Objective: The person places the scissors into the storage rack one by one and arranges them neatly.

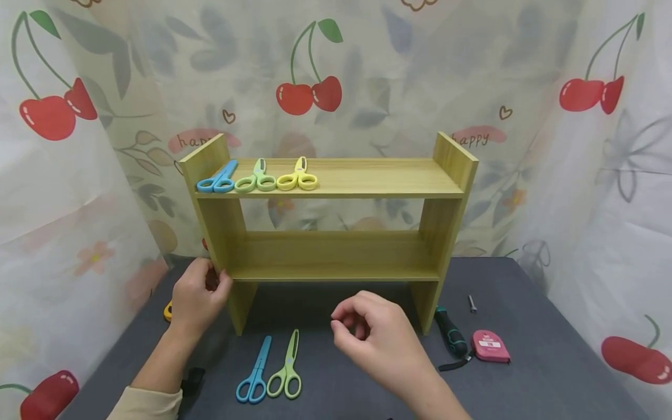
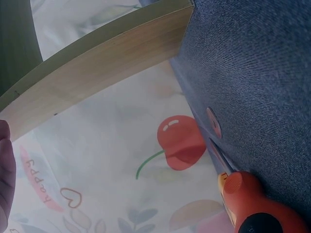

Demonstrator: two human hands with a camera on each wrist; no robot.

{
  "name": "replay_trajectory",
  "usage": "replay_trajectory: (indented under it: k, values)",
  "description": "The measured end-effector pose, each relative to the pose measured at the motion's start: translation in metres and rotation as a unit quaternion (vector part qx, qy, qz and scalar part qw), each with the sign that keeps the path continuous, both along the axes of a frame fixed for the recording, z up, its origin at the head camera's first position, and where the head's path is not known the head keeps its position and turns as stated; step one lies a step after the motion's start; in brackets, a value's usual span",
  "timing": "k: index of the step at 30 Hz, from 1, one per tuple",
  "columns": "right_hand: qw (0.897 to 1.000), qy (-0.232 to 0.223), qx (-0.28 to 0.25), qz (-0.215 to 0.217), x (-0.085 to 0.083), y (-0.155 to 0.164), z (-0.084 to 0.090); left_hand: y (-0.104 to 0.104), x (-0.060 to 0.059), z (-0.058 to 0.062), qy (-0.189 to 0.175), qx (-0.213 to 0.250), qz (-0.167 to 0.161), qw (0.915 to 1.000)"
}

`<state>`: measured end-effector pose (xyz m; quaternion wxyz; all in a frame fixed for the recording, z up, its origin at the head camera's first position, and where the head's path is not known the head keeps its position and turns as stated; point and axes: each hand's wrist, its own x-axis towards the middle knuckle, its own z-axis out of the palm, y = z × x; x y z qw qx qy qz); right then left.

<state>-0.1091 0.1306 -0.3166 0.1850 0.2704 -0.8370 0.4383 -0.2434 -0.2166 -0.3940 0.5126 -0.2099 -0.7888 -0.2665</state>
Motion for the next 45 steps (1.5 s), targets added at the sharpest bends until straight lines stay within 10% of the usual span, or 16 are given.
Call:
replay_trajectory:
  k: [45]
  values:
    - [0.98, -0.171, 0.086, 0.058, -0.041, -0.064, -0.077, -0.001, -0.002, -0.002, -0.002, 0.003, 0.0, 1.0]
